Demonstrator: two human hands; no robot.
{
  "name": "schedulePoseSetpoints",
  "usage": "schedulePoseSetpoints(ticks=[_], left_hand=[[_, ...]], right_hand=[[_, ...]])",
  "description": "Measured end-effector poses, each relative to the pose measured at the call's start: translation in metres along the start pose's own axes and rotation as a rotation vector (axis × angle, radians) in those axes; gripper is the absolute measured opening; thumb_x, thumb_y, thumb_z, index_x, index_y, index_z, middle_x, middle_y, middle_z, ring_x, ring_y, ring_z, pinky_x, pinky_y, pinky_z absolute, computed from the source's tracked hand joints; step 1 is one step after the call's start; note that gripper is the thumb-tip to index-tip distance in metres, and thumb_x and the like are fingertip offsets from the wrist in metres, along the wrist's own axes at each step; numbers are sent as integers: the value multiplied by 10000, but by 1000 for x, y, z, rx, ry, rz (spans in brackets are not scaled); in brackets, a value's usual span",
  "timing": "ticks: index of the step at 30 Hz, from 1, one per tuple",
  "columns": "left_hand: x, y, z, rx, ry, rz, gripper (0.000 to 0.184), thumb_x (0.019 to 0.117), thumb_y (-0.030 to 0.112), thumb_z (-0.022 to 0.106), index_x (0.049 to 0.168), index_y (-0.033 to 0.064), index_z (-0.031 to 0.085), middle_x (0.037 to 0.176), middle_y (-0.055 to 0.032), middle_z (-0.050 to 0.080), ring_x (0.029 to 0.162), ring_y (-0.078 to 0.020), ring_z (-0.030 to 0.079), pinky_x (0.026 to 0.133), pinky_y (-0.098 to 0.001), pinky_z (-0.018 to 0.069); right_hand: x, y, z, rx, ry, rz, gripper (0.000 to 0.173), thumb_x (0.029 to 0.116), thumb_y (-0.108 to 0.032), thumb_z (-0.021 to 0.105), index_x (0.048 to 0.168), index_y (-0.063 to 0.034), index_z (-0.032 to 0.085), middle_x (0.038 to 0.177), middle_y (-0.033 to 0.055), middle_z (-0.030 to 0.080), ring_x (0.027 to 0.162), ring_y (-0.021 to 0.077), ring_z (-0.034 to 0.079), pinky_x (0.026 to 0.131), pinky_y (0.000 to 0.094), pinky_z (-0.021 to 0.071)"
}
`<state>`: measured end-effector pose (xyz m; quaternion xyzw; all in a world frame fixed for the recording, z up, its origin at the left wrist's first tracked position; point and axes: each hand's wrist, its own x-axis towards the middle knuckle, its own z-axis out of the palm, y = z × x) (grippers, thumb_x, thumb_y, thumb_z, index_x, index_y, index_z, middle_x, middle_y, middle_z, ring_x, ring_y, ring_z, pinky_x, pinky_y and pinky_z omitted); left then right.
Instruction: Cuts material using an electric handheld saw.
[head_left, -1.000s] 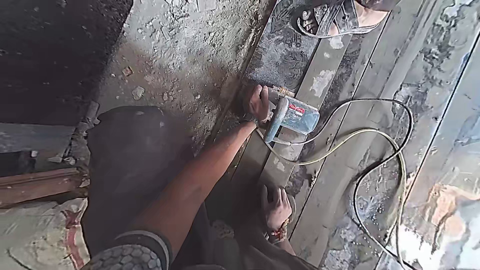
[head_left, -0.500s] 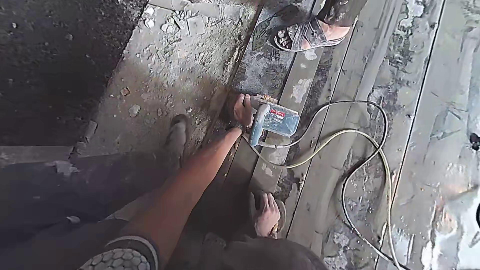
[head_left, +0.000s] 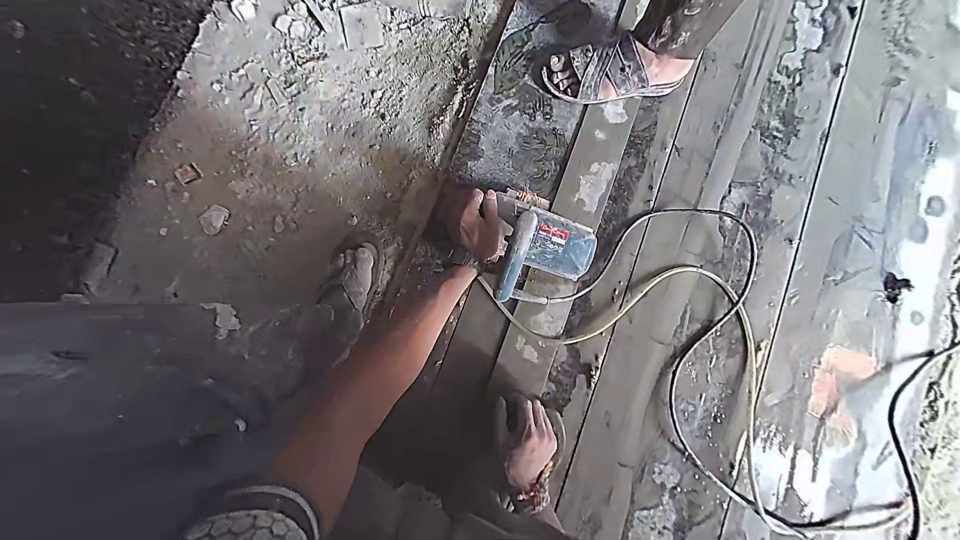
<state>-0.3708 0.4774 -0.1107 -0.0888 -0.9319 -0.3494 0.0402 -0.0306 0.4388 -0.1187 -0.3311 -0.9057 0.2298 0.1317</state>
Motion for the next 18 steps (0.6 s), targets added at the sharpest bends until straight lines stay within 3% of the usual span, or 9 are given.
schedulePoseSetpoints(ticks=[8, 12, 14, 16, 18], left_hand=[[2, -10, 18, -87, 135, 37, 459, 1063, 359, 450, 874, -2, 663, 892, -166, 677, 893, -269, 674, 832, -455, 523], [-4, 4, 4, -183, 71, 100, 435, 1075, 272, 489, 1024, -126, 657, 1001, -277, 679, 962, -321, 678, 905, -486, 540], [-2, 2, 5, -328, 20, 195, 474, 1081, 305, 462, 1069, -139, 626, 1005, -226, 676, 947, -220, 668, 896, -386, 548], [6, 9, 0, -766, -307, 304, 558, 1107, 397, 367, 1194, -96, 616, 1155, -196, 695, 1107, -239, 681, 993, -397, 551], [27, 4, -2, -1217, -917, 293, 747, 1033, 625, 358, 1417, 9, 537, 1441, -159, 588, 1370, -277, 533, 1150, -451, 433]], right_hand=[[-4, 5, 0, -18, 7, -7, 284, 850, -388, 652, 801, -131, 763, 719, 1, 709, 674, 145, 703, 611, 305, 582], [1, 2, -13, -13, -17, 28, 274, 870, -380, 675, 800, -131, 766, 730, 22, 714, 685, 170, 716, 621, 349, 605], [5, -1, -21, 12, -6, 47, 226, 856, -331, 702, 787, -122, 754, 730, 37, 717, 695, 180, 721, 634, 357, 609], [5, -2, -27, 73, -48, 80, 197, 870, -260, 718, 844, -71, 763, 785, 95, 733, 753, 239, 737, 695, 406, 617], [-6, 5, -17, 85, -103, 83, 180, 920, -199, 698, 942, -33, 765, 869, 138, 741, 828, 278, 745, 768, 426, 624]])
